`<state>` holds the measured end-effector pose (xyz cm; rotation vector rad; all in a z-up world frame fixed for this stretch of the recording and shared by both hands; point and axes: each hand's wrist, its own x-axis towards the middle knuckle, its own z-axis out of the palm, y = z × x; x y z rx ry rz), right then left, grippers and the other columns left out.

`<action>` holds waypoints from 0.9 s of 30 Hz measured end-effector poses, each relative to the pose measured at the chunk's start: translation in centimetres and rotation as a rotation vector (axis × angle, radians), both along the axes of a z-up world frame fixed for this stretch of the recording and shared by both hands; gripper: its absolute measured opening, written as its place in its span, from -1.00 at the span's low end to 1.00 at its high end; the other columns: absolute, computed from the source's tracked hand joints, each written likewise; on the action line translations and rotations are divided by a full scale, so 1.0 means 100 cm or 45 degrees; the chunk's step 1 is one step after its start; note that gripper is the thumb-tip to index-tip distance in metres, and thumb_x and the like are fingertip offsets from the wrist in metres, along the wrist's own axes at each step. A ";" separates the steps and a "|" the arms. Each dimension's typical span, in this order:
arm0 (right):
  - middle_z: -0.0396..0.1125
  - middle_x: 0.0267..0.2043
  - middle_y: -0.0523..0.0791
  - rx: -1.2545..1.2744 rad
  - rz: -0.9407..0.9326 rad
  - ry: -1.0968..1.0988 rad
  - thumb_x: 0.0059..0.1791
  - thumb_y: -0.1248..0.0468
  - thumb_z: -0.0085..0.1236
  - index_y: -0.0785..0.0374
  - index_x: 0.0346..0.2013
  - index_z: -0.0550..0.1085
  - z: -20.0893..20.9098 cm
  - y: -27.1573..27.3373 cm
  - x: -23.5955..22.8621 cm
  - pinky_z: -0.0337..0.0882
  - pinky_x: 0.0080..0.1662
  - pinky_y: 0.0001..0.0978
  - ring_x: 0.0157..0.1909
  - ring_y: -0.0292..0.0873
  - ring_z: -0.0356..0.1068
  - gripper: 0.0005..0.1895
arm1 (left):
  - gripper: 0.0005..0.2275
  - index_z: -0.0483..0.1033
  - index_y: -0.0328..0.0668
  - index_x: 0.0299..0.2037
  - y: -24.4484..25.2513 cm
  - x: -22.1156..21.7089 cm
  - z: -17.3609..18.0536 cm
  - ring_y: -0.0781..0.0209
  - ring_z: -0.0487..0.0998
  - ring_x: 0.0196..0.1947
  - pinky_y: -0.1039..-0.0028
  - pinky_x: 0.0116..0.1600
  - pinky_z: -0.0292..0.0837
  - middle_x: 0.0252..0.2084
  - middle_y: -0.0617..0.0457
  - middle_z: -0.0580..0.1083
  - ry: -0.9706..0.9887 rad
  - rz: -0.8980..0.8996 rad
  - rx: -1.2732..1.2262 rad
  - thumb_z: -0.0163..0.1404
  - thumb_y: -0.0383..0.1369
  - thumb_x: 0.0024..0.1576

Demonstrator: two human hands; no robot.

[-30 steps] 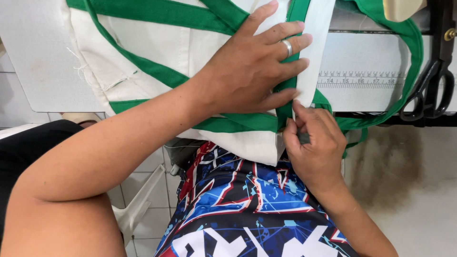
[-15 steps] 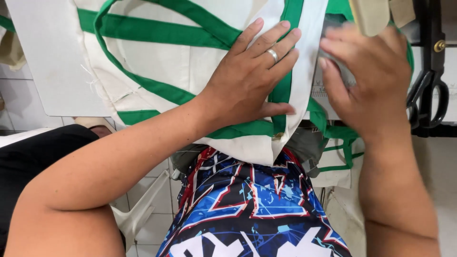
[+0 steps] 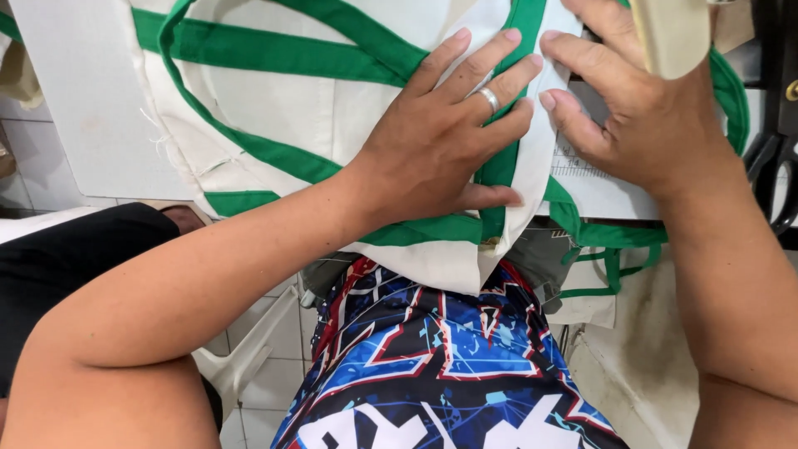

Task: Finishing the seams of a canvas bag by sewing green trim onto the edges using an industrial sewing machine.

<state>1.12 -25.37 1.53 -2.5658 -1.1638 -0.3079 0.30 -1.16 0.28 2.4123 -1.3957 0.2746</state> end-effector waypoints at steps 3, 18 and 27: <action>0.35 0.26 0.26 0.027 -0.016 0.115 0.14 0.31 0.19 0.54 0.11 0.48 -0.005 -0.002 -0.002 0.26 0.23 0.02 0.20 0.29 0.35 -0.66 | -0.22 0.33 -0.19 0.18 0.000 0.001 0.008 -0.17 0.00 0.34 0.07 0.36 -0.02 0.33 -0.17 0.15 0.079 0.023 0.073 0.32 0.24 -0.01; 0.47 0.21 -0.06 -0.319 -0.050 -0.230 0.11 -0.32 0.35 0.13 0.33 0.57 -0.044 -0.053 -0.001 0.32 0.14 -0.08 0.21 0.02 0.46 -0.27 | -0.23 0.39 -0.20 0.15 0.003 0.004 0.000 -0.15 0.12 0.32 0.07 0.33 -0.04 0.34 -0.22 0.14 0.062 -0.009 0.067 0.31 0.29 0.01; 0.11 0.34 0.27 0.132 0.141 0.538 0.00 0.25 0.20 0.56 0.34 0.17 -0.045 -0.030 -0.002 0.07 0.34 -0.02 0.36 0.21 0.10 -0.28 | -0.11 0.34 -0.18 0.20 0.005 0.001 -0.004 0.01 0.22 0.24 0.25 0.18 0.21 0.28 -0.08 0.21 -0.130 0.061 0.171 0.22 0.46 -0.01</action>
